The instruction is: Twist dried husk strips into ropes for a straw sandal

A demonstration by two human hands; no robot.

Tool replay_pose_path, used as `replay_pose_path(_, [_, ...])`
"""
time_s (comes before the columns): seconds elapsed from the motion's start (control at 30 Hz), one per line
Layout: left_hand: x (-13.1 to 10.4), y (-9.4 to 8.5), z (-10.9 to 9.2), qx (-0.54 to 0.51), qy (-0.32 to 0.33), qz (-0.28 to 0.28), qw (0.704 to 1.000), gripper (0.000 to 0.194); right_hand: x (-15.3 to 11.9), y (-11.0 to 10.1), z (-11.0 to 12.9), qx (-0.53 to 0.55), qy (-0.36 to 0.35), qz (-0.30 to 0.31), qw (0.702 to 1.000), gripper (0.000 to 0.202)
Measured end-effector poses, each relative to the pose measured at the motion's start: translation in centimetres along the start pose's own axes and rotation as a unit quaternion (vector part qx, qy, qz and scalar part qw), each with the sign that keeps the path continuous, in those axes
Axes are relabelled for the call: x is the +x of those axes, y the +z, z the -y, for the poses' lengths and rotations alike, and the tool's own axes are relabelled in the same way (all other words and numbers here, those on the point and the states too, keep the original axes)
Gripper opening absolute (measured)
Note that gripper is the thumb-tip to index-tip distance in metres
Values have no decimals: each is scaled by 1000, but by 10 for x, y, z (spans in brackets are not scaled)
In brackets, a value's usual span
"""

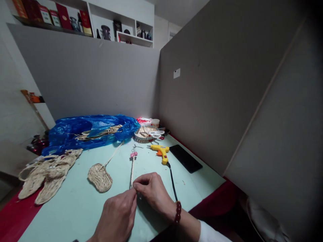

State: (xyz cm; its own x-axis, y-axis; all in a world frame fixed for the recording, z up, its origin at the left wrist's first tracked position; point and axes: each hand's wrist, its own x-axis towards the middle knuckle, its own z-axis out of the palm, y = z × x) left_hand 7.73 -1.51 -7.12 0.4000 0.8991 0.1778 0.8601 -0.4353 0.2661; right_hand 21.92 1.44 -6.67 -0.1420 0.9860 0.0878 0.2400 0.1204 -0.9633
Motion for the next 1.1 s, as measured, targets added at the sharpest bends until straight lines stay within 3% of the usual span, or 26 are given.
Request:
replay_pose_path(0.27, [-3, -1, -5, 10, 9, 34, 999, 39, 7, -4, -2, 107, 50, 34, 992, 12])
replay_pose_path(0.37, [-1, -13, 6, -112, -50, -5, 992, 31, 5, -5, 1, 124, 62, 38, 990, 11])
replay_pose_path(0.43, [5, -21, 16, -293, -141, -29, 945, 24, 4, -6, 2, 128, 67, 41, 989, 12])
replay_pose_path(0.47, [10, -24, 20, -348, -165, -16, 923, 26, 4, -7, 2, 128, 67, 42, 989, 13])
replay_pose_path(0.6, [28, -19, 28, -477, -183, 106, 853, 36, 2, -9, 2, 115, 50, 51, 991, 19])
replay_pose_path(0.7, [34, -11, 24, -524, -187, 119, 822, 33, 2, -10, 1, 86, 30, 57, 994, 21])
replay_pose_path(0.93, [26, -4, 26, -517, -205, 78, 828, 28, -8, -9, 3, -39, -15, 46, 998, 20])
replay_pose_path(1.1, [28, -2, 27, -501, -212, 65, 837, 23, -17, -7, 5, -197, -63, 4, 978, 19])
